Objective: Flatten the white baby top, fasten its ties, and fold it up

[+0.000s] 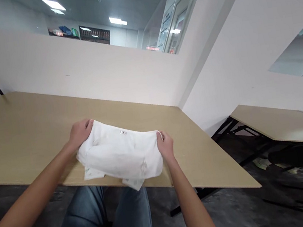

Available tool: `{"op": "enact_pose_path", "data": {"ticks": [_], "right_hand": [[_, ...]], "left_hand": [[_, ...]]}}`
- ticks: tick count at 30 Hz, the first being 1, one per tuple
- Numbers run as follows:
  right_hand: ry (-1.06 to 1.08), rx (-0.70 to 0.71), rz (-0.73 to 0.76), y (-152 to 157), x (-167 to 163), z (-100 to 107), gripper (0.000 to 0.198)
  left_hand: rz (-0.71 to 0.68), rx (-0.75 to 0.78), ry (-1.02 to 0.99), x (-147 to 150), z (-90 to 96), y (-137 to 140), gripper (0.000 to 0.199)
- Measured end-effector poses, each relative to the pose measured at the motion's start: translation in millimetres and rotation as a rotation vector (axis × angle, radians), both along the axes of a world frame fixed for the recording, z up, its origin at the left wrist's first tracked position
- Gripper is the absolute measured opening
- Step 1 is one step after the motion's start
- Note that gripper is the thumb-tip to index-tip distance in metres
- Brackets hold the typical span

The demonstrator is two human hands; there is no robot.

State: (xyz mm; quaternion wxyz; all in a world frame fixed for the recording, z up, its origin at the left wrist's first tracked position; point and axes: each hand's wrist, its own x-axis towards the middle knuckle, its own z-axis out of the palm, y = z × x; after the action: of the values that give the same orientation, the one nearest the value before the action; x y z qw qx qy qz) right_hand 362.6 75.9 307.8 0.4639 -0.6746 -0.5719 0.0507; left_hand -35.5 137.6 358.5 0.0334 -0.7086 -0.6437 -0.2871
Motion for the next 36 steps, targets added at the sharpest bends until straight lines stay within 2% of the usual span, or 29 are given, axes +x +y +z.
{"op": "enact_pose_path", "data": {"ticks": [2,5,10,13,15,18,22,25,28,32,36], "right_hand": [[-0.048,-0.037,-0.004,37.6,5.8,-5.8,0.045],[-0.108,-0.076,-0.035,75.0,10.4,-16.0,0.041],[-0.138,-0.117,-0.127,104.1,16.6,-32.4,0.047],[-0.128,-0.136,-0.133,112.1,25.0,-40.9,0.051],[-0.114,-0.147,-0.095,114.8,32.1,-44.6,0.052],[-0.081,-0.175,0.02,115.1,42.7,-46.4,0.046],[-0.036,-0.182,0.149,110.6,49.7,-45.1,0.044],[-0.014,-0.098,0.154,108.1,45.8,-45.7,0.046],[0.004,-0.011,0.108,108.7,38.1,-48.4,0.048],[0.025,0.027,0.07,112.0,33.1,-52.0,0.049],[0.049,0.023,0.048,114.3,34.1,-53.3,0.048]], "left_hand": [[0.015,-0.076,0.071,3.5,-13.8,30.7,0.045],[0.015,-0.126,0.087,1.7,-34.3,59.4,0.041],[0.031,-0.185,0.097,-6.7,-60.6,82.5,0.042],[0.027,-0.215,0.094,-11.0,-65.9,89.6,0.041],[0.01,-0.221,0.087,-14.1,-61.3,91.6,0.042],[-0.05,-0.21,0.075,-19.9,-44.0,90.5,0.042],[-0.257,-0.209,0.05,-28.6,-20.0,82.9,0.047],[-0.39,-0.223,-0.044,-31.5,-9.9,77.5,0.047],[-0.329,-0.238,-0.072,-29.0,0.9,76.0,0.043],[-0.203,-0.256,-0.084,-17.8,23.7,76.7,0.033],[-0.188,-0.343,-0.159,15.9,47.5,77.2,0.026]]}}
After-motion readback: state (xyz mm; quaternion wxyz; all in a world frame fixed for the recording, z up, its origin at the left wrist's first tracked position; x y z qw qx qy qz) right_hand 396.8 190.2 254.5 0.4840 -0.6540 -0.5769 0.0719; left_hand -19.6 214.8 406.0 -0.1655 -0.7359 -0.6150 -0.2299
